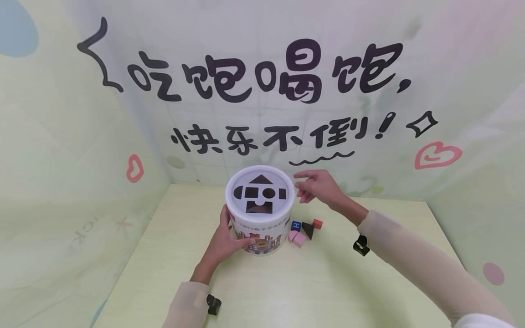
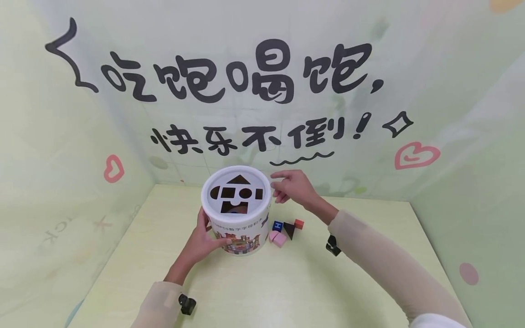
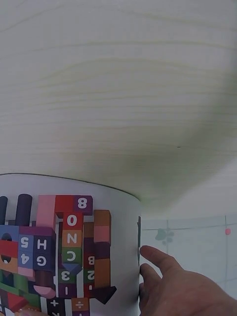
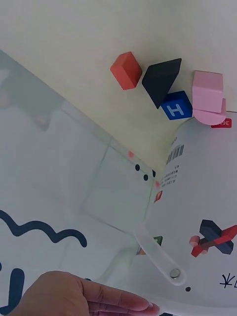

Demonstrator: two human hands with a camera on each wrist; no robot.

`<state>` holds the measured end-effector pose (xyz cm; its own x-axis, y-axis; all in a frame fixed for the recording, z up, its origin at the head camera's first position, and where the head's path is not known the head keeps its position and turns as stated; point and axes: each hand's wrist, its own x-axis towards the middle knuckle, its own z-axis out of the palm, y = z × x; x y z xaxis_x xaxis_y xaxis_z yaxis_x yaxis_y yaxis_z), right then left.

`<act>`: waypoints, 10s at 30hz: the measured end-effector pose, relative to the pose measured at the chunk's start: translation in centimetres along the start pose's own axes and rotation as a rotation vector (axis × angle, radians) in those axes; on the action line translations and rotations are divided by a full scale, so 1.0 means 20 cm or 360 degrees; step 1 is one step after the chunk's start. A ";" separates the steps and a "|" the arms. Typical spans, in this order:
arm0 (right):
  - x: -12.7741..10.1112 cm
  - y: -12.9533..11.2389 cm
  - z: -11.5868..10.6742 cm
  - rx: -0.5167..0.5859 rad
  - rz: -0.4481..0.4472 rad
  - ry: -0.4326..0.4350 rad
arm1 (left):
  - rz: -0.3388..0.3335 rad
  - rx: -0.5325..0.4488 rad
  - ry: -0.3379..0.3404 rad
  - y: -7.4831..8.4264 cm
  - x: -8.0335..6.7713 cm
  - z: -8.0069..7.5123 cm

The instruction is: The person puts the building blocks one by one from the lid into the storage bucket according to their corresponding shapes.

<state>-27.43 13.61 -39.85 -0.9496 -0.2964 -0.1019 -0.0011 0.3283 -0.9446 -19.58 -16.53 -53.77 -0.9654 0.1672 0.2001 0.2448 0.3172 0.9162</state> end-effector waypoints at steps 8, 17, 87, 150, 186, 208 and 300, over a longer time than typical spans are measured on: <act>0.00 0.08 -0.06 -0.0021 0.0075 0.0054 | 0.0002 0.0019 0.0005 0.00 0.00 0.01; -0.01 0.19 -0.11 -0.0061 0.0168 0.0086 | 0.0027 0.0008 -0.0034 0.11 -0.02 -0.01; -0.08 0.79 -0.05 -0.0536 0.0392 -0.0105 | -0.0003 0.0031 0.0008 -0.03 0.01 0.00; -0.04 0.31 -0.07 -0.0443 0.0146 -0.0140 | -0.0048 0.0074 0.0020 -0.04 0.00 0.00; -0.11 -0.17 -0.07 -0.0412 -0.0082 -0.0256 | -0.0049 0.0060 -0.0030 0.15 -0.03 -0.03; -0.04 -0.19 0.09 -0.0515 -0.0085 -0.0249 | -0.0028 0.0061 -0.0007 -0.02 0.02 -0.01; 0.01 -0.16 0.10 -0.0314 0.0078 -0.0434 | -0.0094 0.0059 -0.0011 0.11 -0.05 -0.01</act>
<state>-27.07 10.73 -37.53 -0.8312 -0.4963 -0.2507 -0.0432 0.5072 -0.8607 -18.13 -16.22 -51.90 -0.9776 0.1534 0.1438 0.1909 0.3611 0.9128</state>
